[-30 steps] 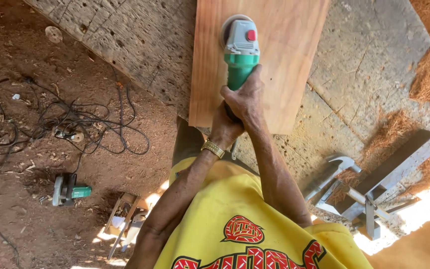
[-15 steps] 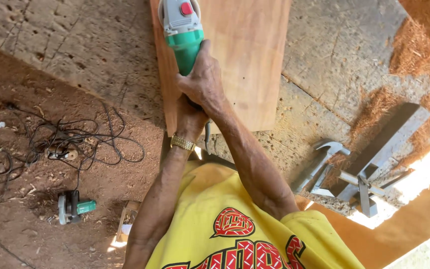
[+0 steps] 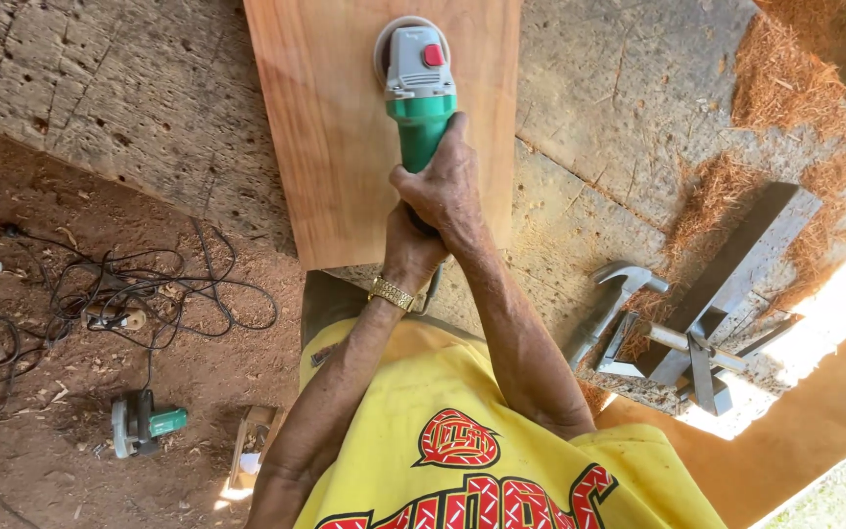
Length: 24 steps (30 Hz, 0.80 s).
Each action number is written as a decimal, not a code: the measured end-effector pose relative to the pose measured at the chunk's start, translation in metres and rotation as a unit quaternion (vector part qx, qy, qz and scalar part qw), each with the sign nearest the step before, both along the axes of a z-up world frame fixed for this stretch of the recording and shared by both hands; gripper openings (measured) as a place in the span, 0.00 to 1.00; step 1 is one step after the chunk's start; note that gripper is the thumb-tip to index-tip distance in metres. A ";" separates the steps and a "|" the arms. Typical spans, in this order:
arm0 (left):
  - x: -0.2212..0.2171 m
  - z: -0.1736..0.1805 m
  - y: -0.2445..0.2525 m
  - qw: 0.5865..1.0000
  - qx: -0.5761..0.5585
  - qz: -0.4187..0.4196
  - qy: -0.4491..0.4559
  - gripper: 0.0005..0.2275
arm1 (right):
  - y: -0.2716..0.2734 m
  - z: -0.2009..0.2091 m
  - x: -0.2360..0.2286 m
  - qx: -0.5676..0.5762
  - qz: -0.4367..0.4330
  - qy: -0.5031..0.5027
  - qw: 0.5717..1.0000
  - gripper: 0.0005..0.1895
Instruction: The person uses a green electric sander to smooth the surface of a rectangular wooden board placed on a workbench. They move the sander back and forth across the wood, occasionally pausing to reposition the board or adjust their grip on the tool.
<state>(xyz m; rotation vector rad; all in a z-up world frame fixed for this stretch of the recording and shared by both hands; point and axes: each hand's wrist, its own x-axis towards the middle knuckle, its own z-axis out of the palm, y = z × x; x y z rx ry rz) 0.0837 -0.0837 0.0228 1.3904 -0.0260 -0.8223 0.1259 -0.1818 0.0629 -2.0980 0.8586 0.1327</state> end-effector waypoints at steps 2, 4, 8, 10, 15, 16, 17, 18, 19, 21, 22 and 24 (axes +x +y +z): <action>-0.008 0.004 -0.008 1.000 0.000 -0.008 0.013 0.31 | -0.009 0.002 -0.010 0.000 -0.009 0.009 1.000 0.34; -0.015 0.006 -0.016 1.000 -0.007 -0.012 0.026 0.32 | -0.019 0.002 -0.020 -0.013 -0.019 -0.001 1.000 0.35; -0.037 -0.004 -0.040 0.994 -0.068 -0.007 0.090 0.33 | -0.038 -0.001 -0.043 -0.058 -0.020 0.023 0.998 0.36; -0.045 -0.003 -0.051 0.910 -0.258 0.082 0.313 0.35 | -0.045 0.003 -0.054 -0.013 -0.068 0.032 0.997 0.38; -0.058 0.006 -0.054 0.994 -0.050 -0.036 0.093 0.35 | -0.055 0.006 -0.075 -0.025 -0.088 0.015 0.996 0.38; -0.058 0.009 -0.053 0.991 0.072 -0.103 -0.044 0.34 | -0.056 0.008 -0.076 -0.024 -0.096 0.027 0.995 0.39; -0.057 0.009 -0.052 0.991 0.072 -0.102 -0.045 0.34 | -0.053 0.007 -0.075 -0.025 -0.096 0.027 0.995 0.39; -0.055 0.008 -0.049 0.991 0.077 -0.103 -0.047 0.34 | -0.050 0.006 -0.074 -0.027 -0.095 0.004 0.995 0.40; -0.054 0.008 -0.046 0.990 0.083 -0.103 -0.048 0.34 | -0.046 0.006 -0.074 -0.028 -0.094 -0.019 0.995 0.41; -0.050 -0.008 -0.036 0.993 0.059 -0.093 -0.049 0.33 | -0.035 0.002 -0.061 -0.017 -0.085 0.001 0.996 0.41; -0.047 -0.017 -0.031 0.995 0.033 -0.085 -0.050 0.32 | -0.030 0.000 -0.055 -0.007 -0.077 0.020 0.997 0.41; -0.037 -0.024 -0.013 0.998 -0.002 -0.060 -0.025 0.31 | -0.012 -0.004 -0.038 0.012 -0.059 0.006 0.998 0.38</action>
